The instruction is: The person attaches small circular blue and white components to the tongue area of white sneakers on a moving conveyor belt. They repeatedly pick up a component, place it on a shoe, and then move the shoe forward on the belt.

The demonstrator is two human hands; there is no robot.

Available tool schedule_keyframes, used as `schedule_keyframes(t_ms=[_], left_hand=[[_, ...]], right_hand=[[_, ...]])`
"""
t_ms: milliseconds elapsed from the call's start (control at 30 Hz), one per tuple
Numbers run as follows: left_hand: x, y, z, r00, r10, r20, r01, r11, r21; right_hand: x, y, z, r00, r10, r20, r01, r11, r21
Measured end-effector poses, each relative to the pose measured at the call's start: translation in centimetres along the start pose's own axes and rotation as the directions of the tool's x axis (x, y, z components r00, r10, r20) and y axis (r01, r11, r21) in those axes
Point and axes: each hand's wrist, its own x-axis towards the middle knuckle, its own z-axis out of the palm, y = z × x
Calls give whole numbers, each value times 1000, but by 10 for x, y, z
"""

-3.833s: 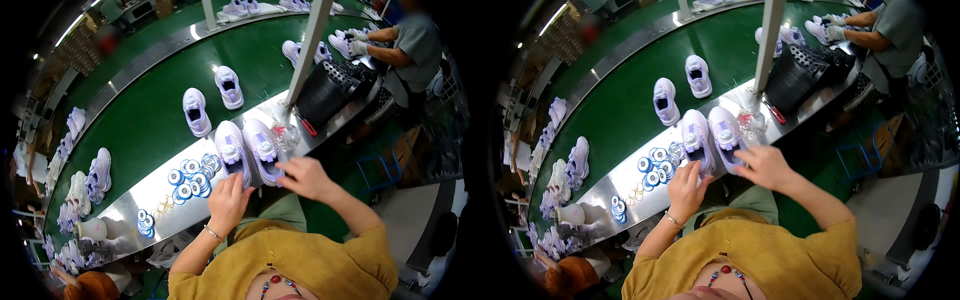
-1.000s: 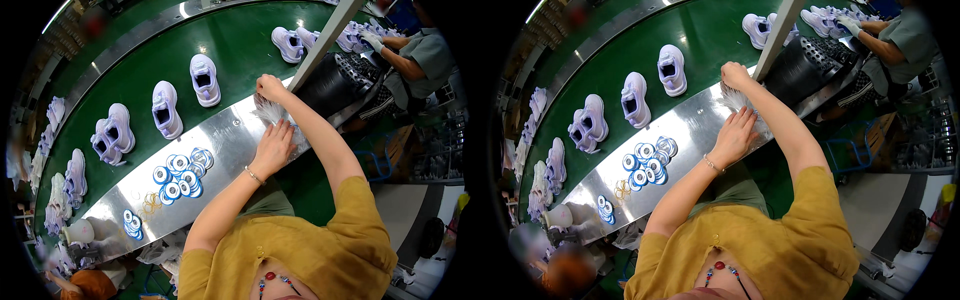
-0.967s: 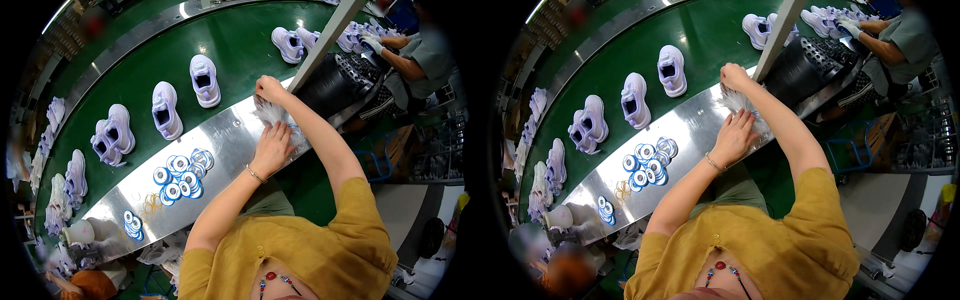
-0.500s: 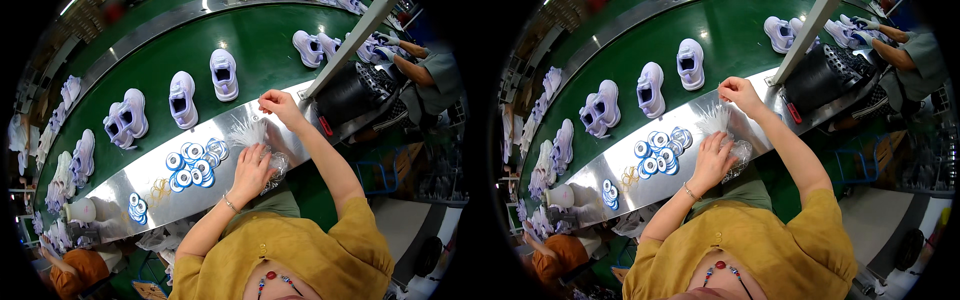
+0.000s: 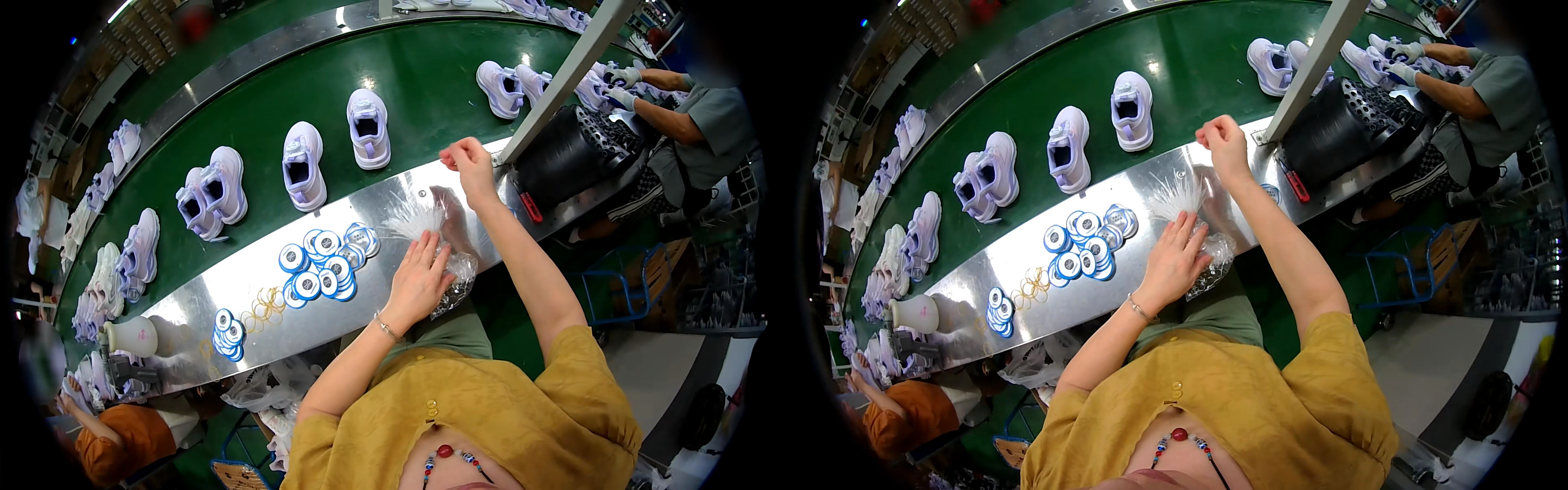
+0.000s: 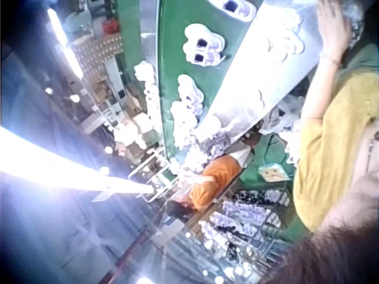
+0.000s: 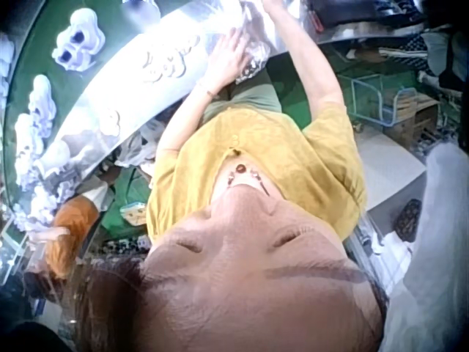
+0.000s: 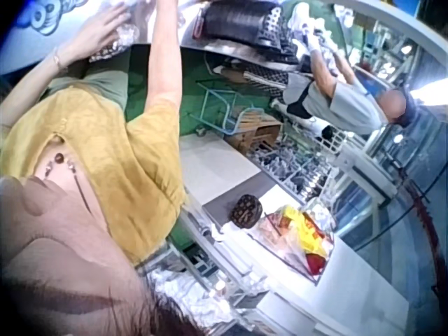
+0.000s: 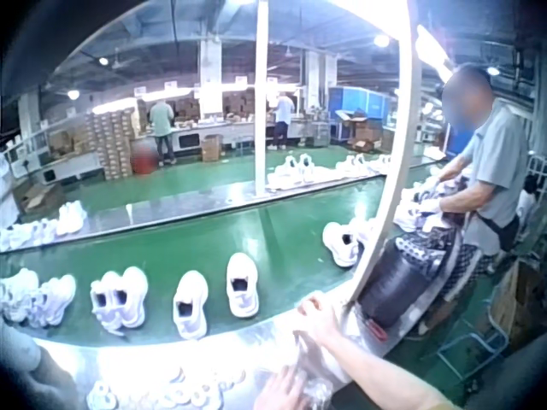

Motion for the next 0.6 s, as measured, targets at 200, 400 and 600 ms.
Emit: schedule_keyframes(t_ms=[200, 400, 600], left_hand=[[4, -11, -2, 999, 42, 16, -41, 996, -74], [5, 7, -29, 986, 101, -133, -107, 994, -40], [-75, -20, -70, 912, -98, -399, 88, 995, -44]], right_hand=[[-25, -81, 10, 945, -328, 3, 328, 943, -52], [-78, -67, 19, 966, -1, 259, 78, 955, -286], [-113, -67, -10, 942, 296, 158, -267, 947, -180]])
